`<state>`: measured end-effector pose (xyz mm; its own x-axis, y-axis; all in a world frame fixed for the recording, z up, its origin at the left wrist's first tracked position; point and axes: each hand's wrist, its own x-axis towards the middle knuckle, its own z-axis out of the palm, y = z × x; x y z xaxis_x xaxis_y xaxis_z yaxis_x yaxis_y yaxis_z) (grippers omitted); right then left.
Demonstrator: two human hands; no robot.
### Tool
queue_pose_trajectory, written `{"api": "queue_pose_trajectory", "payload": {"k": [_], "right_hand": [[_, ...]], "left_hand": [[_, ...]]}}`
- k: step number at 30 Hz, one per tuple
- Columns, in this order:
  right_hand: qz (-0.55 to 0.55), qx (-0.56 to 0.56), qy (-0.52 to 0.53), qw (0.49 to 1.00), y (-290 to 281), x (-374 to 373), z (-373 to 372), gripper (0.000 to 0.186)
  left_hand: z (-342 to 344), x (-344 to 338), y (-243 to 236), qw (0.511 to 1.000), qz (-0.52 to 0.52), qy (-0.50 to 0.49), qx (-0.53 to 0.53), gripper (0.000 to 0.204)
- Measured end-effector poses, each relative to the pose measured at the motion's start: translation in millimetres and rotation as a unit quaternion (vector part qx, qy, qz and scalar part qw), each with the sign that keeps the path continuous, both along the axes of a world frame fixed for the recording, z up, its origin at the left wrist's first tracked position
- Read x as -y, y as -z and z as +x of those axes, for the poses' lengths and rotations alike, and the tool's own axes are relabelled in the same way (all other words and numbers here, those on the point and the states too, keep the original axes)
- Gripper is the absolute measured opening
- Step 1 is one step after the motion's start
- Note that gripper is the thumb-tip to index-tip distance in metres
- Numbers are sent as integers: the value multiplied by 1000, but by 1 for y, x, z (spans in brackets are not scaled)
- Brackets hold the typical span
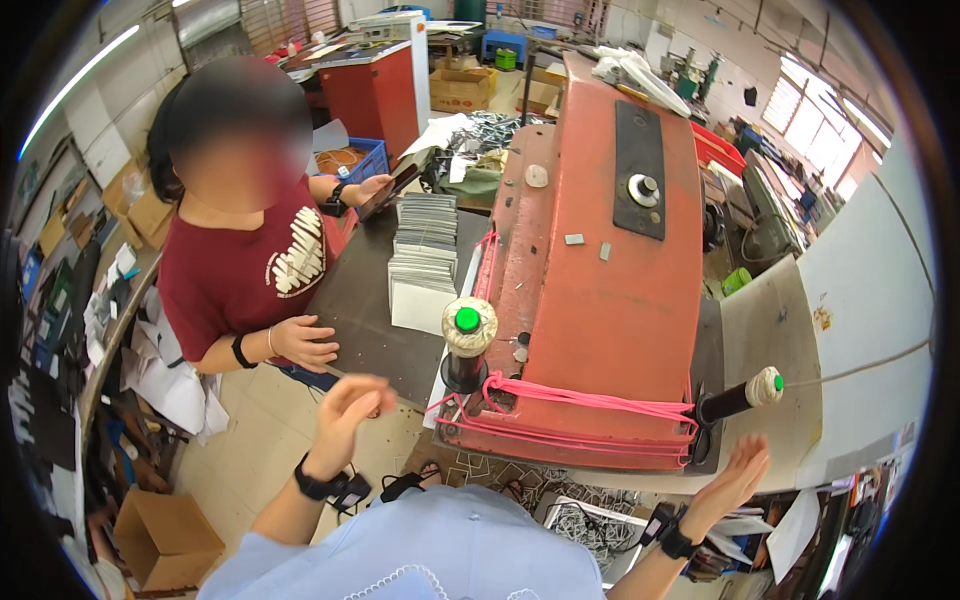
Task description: Operating a hydraulic clicker press to cut leather pieces using a die.
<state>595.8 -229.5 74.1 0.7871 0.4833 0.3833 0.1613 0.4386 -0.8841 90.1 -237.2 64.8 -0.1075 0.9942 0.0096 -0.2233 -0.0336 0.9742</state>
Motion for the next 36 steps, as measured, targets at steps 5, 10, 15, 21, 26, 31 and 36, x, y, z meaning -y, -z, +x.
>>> {"api": "queue_pose_trajectory", "payload": {"k": [5,10,15,21,26,31,36], "right_hand": [[-121,-84,48,988,71,60,-5,33],[-146,29,74,986,45,51,-39,26],[-103,154,72,980,-11,11,-41,46],[-95,209,7,973,-47,-33,-30,65],[-89,182,-128,971,-67,-41,-46,59],[-101,152,-92,979,-62,-58,-49,45],[-84,139,-73,984,-57,-64,-54,41]], "left_hand": [[-63,71,125,965,-204,40,-162,24],[-40,50,120,938,-216,126,-239,24],[-28,22,86,972,-113,109,-174,21],[-19,6,8,988,45,57,-135,21],[27,-42,-46,955,206,83,-195,42],[57,-61,-70,936,229,92,-251,60],[69,-62,-70,955,160,141,-206,43]]}}
